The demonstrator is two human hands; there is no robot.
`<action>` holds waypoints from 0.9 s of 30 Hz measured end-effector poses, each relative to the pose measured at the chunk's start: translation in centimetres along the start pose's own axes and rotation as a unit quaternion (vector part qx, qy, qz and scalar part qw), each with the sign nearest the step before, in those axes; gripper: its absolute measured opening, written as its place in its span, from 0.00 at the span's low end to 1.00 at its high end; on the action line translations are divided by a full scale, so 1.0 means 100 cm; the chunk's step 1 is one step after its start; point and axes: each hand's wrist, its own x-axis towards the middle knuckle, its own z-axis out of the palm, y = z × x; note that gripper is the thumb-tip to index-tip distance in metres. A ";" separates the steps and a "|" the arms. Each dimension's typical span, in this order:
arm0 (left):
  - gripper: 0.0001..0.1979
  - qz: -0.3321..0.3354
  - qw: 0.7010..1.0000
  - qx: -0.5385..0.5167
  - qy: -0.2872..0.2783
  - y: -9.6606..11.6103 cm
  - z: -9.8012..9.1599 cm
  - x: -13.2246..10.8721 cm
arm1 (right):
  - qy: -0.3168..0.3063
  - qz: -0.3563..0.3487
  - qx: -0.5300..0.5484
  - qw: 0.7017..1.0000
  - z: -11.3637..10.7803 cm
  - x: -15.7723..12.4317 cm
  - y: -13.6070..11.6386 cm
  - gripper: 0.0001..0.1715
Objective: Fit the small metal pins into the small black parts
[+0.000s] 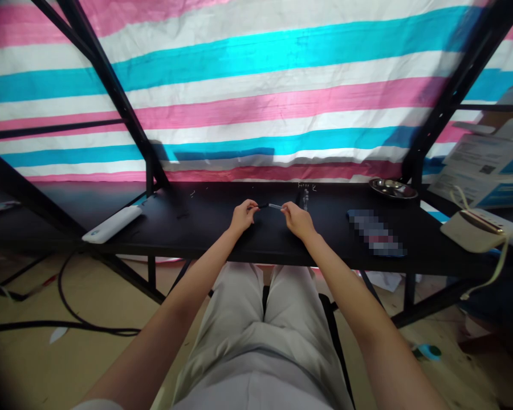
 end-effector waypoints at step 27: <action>0.08 -0.017 0.979 -0.171 -0.114 0.022 0.000 -0.004 | -0.047 -0.042 0.027 0.998 0.000 -0.001 -0.007 0.16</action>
